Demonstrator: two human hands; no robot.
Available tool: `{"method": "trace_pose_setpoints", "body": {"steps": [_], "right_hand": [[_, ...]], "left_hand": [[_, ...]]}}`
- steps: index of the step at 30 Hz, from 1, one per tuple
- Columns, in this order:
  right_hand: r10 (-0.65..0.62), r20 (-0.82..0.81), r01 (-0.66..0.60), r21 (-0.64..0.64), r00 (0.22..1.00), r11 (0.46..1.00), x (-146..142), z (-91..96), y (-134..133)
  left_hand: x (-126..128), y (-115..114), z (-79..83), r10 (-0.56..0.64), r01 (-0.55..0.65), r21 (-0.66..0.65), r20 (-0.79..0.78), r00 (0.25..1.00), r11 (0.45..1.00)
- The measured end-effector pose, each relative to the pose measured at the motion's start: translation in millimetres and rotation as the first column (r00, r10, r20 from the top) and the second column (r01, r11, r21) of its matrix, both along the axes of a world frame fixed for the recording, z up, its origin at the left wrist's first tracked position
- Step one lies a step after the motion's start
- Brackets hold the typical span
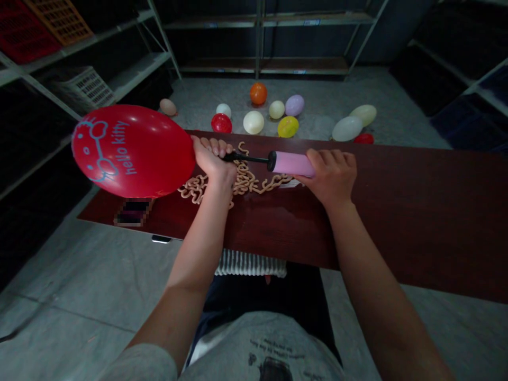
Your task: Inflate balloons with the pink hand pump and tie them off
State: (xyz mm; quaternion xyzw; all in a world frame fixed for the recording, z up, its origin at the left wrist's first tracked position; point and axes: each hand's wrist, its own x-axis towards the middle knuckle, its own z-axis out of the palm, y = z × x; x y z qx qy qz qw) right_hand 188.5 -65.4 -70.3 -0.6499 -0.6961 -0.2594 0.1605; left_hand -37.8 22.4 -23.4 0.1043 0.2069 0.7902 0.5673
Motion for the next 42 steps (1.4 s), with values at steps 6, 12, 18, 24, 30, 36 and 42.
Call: {"method": "trace_pose_setpoints", "body": {"steps": [6, 12, 18, 24, 30, 36, 42], "right_hand": [[-0.050, -0.009, 0.051, 0.059, 0.999, 0.997, 23, -0.2, -4], [-0.028, -0.094, 0.030, 0.027, 0.995, 0.999, 20, -1.5, -6], [0.005, -0.056, -0.003, 0.022, 0.998, 1.000, 15, 0.0, -6], [0.058, -0.082, -0.062, -0.045, 0.995, 0.997, -6, 1.0, -7], [0.129, -0.211, -0.142, -0.051, 0.969, 0.988, -30, -0.4, -9], [0.129, -0.231, -0.152, -0.083, 0.964, 0.985, -31, 0.1, -8], [0.120, -0.202, -0.142, -0.094, 0.972, 0.985, -30, 5.3, -7]], "left_hand": [[-14, 4, 2.3, 0.032, -0.032, -0.023, 0.015, 0.999, 0.999], [-18, -1, 8.5, 0.057, -0.058, -0.036, -0.015, 0.998, 0.998], [-16, -6, 11.9, 0.066, -0.069, -0.028, -0.100, 0.993, 0.997], [-4, -10, 9.1, 0.020, -0.026, -0.042, -0.140, 0.990, 0.999], [20, -23, 5.3, -0.055, 0.043, -0.057, -0.236, 0.970, 0.997], [27, -25, 0.8, -0.080, 0.070, -0.047, -0.263, 0.961, 0.996], [22, -20, -0.1, -0.078, 0.072, -0.041, -0.198, 0.977, 0.997]]}}
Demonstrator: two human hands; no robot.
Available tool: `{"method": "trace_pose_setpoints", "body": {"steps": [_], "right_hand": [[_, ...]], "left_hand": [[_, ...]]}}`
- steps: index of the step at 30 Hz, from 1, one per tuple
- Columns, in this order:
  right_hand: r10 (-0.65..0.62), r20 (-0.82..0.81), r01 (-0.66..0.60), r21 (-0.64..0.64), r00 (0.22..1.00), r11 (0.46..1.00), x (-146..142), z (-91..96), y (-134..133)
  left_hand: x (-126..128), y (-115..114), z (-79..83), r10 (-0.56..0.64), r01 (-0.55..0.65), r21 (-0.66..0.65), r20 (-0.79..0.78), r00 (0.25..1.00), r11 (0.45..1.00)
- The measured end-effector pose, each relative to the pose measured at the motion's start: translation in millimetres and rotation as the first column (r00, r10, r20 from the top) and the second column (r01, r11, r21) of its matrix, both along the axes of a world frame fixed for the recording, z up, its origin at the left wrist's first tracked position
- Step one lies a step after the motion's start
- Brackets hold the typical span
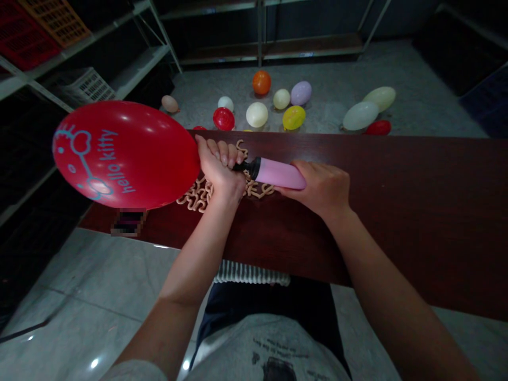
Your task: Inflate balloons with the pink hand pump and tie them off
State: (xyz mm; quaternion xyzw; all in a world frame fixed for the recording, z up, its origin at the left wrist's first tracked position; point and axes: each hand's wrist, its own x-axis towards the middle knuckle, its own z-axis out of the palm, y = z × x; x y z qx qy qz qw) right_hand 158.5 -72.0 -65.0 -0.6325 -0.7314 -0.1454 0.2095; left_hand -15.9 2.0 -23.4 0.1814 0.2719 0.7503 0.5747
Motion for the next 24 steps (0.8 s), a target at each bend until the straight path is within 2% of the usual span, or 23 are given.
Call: {"method": "trace_pose_setpoints", "body": {"steps": [10, 18, 24], "right_hand": [[-0.031, 0.137, 0.018, 0.097, 0.990, 0.995, 12, -0.3, 3], [-0.096, 0.163, 0.075, 0.127, 0.982, 0.989, 35, 1.3, 2], [-0.120, 0.132, 0.102, 0.134, 0.984, 0.986, 45, -1.4, 1]], "left_hand": [[-9, 8, 2.6, -0.008, -0.003, 0.075, 0.150, 0.989, 0.997], [-27, 21, -0.7, 0.077, -0.077, -0.005, 0.119, 0.990, 0.997], [-30, 18, 2.5, 0.062, -0.066, 0.030, 0.124, 0.990, 0.997]]}}
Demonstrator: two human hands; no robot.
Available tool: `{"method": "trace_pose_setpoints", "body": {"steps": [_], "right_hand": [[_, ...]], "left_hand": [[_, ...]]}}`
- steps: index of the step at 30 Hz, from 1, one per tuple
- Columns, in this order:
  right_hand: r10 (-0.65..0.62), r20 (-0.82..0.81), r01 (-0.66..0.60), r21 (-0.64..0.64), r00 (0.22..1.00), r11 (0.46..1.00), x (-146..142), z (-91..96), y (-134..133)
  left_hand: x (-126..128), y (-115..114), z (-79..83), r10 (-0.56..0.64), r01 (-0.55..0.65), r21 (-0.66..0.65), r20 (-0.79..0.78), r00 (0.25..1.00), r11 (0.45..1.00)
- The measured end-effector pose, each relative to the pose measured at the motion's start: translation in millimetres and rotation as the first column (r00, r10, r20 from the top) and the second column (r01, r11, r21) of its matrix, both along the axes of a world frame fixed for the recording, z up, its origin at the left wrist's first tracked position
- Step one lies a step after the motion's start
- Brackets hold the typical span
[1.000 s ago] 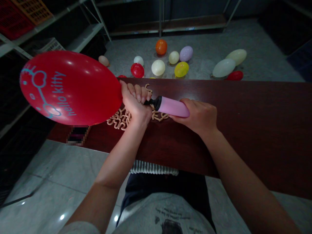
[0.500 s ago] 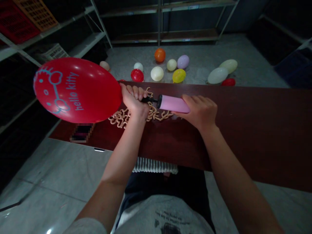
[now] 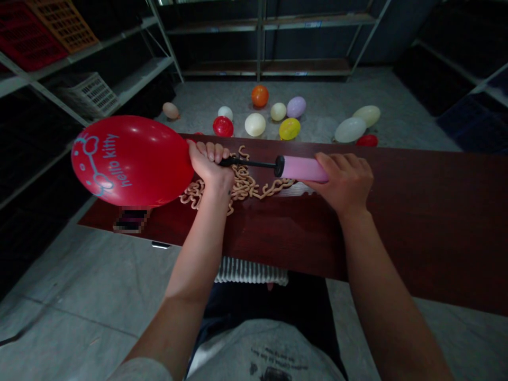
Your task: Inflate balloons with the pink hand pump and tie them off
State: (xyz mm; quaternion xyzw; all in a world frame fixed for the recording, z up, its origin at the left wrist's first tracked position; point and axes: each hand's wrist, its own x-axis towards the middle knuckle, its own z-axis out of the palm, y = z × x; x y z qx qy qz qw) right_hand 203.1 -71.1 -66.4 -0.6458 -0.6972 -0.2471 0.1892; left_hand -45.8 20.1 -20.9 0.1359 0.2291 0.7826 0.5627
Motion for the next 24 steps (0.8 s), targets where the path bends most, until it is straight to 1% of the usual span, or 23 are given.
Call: {"method": "trace_pose_setpoints", "body": {"steps": [4, 10, 14, 19, 21, 24], "right_hand": [[0.013, -0.034, -0.014, -0.027, 0.999, 1.000, -2, -1.6, 1], [0.042, -0.062, -0.047, -0.072, 0.997, 0.996, -10, -1.7, 1], [0.095, -0.120, -0.110, -0.125, 0.988, 0.986, -24, -2.5, -2], [0.138, -0.205, -0.174, -0.170, 0.969, 0.970, -43, -3.3, -4], [0.149, -0.227, -0.191, -0.176, 0.963, 0.966, -46, -3.2, -4], [0.149, -0.227, -0.193, -0.187, 0.962, 0.963, -47, -3.1, -3]], "left_hand": [[2, -5, 4.4, 0.024, -0.026, -0.036, -0.059, 0.998, 0.999], [0, -8, 10.9, 0.045, -0.042, 0.035, -0.083, 0.996, 0.999], [7, -14, 12.5, 0.013, -0.011, 0.012, -0.120, 0.993, 1.000], [30, -26, 10.7, -0.064, 0.060, -0.031, -0.149, 0.987, 0.998], [36, -29, 10.0, -0.081, 0.076, -0.038, -0.152, 0.985, 0.996], [38, -30, 9.2, -0.092, 0.086, -0.049, -0.158, 0.983, 0.995]]}}
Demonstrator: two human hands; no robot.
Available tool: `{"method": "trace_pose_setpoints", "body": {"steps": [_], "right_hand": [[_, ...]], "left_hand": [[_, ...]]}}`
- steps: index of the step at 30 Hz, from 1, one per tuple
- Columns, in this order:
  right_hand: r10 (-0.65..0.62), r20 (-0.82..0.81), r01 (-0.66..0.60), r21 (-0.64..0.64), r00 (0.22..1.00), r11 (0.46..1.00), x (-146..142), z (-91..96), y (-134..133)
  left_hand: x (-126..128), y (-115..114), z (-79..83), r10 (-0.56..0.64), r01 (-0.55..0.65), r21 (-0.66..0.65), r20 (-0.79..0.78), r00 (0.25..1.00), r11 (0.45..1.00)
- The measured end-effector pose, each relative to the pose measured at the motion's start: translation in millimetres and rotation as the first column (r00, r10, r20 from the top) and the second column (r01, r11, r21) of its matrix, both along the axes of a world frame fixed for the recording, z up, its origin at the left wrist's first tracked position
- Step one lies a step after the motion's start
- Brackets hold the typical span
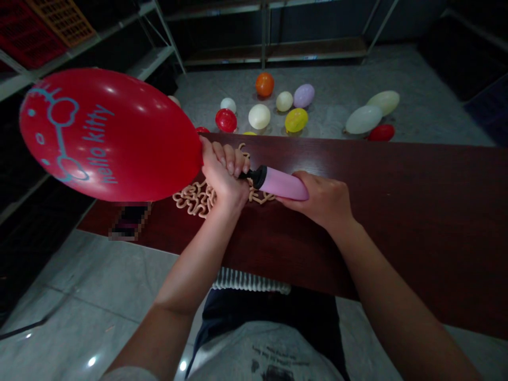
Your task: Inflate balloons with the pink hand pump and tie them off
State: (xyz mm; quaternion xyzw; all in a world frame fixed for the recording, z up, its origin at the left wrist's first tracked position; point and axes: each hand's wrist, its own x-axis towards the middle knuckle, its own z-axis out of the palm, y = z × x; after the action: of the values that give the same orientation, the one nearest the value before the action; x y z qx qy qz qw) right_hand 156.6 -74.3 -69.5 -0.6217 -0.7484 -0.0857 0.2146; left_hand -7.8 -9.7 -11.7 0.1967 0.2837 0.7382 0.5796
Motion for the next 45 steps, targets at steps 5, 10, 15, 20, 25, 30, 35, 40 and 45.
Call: {"method": "trace_pose_setpoints", "body": {"steps": [5, 10, 15, 20, 25, 30, 35, 40, 45], "right_hand": [[0.012, -0.012, -0.012, 0.013, 1.000, 1.000, 3, 1.3, 2], [0.010, 0.018, -0.010, 0.023, 1.000, 1.000, 5, 3.1, 4], [-0.008, 0.055, 0.005, 0.059, 0.998, 0.998, 11, -0.6, 5], [-0.057, 0.113, 0.047, 0.088, 0.992, 0.995, 23, -2.9, 5], [-0.121, 0.178, 0.100, 0.122, 0.977, 0.988, 39, -0.6, 3], [-0.170, 0.178, 0.139, 0.175, 0.969, 0.975, 50, 0.2, 5], [-0.131, 0.142, 0.110, 0.146, 0.981, 0.983, 45, 1.4, 3], [-0.078, 0.139, 0.063, 0.110, 0.987, 0.992, 36, 2.2, 0], [-0.045, 0.116, 0.036, 0.072, 0.992, 0.997, 25, 5.2, -1]], "left_hand": [[-4, 3, -0.8, -0.012, 0.011, 0.032, 0.021, 1.000, 0.999], [-6, 4, -0.2, -0.008, 0.007, 0.051, 0.025, 1.000, 0.999], [-10, 11, -5.4, 0.000, -0.003, 0.061, 0.054, 0.999, 0.998], [-20, 22, -9.3, 0.021, -0.031, 0.073, 0.136, 0.990, 0.997], [-32, 26, -6.7, 0.062, -0.074, 0.063, 0.171, 0.983, 0.995], [-39, 25, -2.6, 0.088, -0.109, 0.108, 0.184, 0.979, 0.988], [-42, 20, 3.1, 0.124, -0.138, 0.110, 0.126, 0.984, 0.984], [-48, 16, 8.6, 0.146, -0.148, 0.100, 0.023, 0.989, 0.984], [-44, 14, 6.9, 0.092, -0.086, 0.129, -0.041, 0.995, 0.988]]}}
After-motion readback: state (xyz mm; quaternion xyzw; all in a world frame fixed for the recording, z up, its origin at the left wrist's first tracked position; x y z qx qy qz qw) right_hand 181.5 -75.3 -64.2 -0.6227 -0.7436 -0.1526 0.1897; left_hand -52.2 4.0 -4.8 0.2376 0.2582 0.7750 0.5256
